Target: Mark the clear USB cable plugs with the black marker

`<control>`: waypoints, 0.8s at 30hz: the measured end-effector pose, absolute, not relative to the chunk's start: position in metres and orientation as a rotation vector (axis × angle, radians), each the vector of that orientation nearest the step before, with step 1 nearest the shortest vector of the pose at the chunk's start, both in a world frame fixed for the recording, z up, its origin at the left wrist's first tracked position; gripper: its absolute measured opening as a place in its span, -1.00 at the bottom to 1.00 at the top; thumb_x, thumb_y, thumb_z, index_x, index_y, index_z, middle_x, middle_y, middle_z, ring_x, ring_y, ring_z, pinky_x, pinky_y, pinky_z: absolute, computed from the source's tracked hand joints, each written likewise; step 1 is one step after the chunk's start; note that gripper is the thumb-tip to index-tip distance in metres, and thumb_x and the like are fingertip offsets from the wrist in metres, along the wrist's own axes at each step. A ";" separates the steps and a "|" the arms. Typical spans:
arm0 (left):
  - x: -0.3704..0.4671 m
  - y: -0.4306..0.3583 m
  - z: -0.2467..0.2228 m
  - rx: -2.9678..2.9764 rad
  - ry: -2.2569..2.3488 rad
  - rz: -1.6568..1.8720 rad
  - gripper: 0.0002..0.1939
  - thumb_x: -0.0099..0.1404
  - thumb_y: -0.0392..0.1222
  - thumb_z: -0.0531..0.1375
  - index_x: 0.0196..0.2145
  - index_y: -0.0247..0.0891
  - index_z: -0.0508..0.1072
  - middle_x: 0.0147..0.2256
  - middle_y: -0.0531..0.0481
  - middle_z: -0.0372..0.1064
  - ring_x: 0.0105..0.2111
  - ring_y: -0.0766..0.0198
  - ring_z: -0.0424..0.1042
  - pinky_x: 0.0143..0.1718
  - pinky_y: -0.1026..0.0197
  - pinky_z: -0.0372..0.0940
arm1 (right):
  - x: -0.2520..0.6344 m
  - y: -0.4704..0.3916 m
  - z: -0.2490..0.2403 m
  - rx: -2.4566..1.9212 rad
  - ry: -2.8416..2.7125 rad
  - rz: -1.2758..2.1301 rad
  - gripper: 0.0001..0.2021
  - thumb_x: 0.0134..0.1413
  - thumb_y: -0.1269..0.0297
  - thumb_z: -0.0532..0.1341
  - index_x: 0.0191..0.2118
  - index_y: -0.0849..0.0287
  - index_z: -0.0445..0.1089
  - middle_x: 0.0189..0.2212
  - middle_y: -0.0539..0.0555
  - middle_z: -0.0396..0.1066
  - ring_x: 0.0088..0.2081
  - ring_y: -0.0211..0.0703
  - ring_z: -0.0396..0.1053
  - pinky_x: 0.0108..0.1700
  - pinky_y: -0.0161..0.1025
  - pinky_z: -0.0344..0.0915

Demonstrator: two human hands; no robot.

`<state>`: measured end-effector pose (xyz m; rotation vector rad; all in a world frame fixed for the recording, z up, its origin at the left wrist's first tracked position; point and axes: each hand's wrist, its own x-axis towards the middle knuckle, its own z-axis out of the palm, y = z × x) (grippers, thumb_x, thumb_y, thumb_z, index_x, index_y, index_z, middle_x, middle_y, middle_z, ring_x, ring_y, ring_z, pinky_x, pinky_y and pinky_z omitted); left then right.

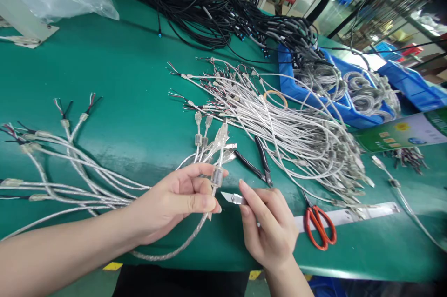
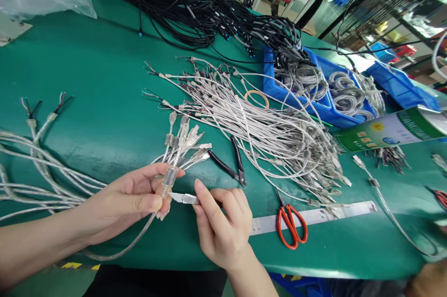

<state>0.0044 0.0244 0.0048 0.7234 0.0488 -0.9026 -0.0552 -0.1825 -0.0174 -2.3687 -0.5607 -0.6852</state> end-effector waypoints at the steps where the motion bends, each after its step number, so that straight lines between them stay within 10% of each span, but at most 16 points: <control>1: 0.004 0.024 0.005 0.734 0.055 -0.903 -0.62 0.15 -0.30 0.37 -0.08 -0.26 0.41 -0.50 0.12 0.32 -0.43 0.40 0.41 -0.32 0.37 0.24 | -0.055 -0.182 -0.017 -2.376 -0.564 -0.684 -0.53 0.19 0.53 0.16 0.21 0.20 0.30 -0.30 0.15 0.36 -0.33 -0.18 0.27 -0.33 -0.20 0.19; 24: 0.001 0.024 0.001 0.803 0.079 -0.894 -0.57 0.13 -0.25 0.39 -0.09 -0.20 0.32 -0.53 0.17 0.28 -0.46 0.42 0.35 -0.32 0.33 0.22 | -0.055 -0.177 -0.018 -2.462 -0.541 -0.769 -0.54 0.18 0.51 0.22 0.19 0.18 0.32 -0.32 0.13 0.38 -0.31 -0.17 0.28 -0.28 -0.19 0.22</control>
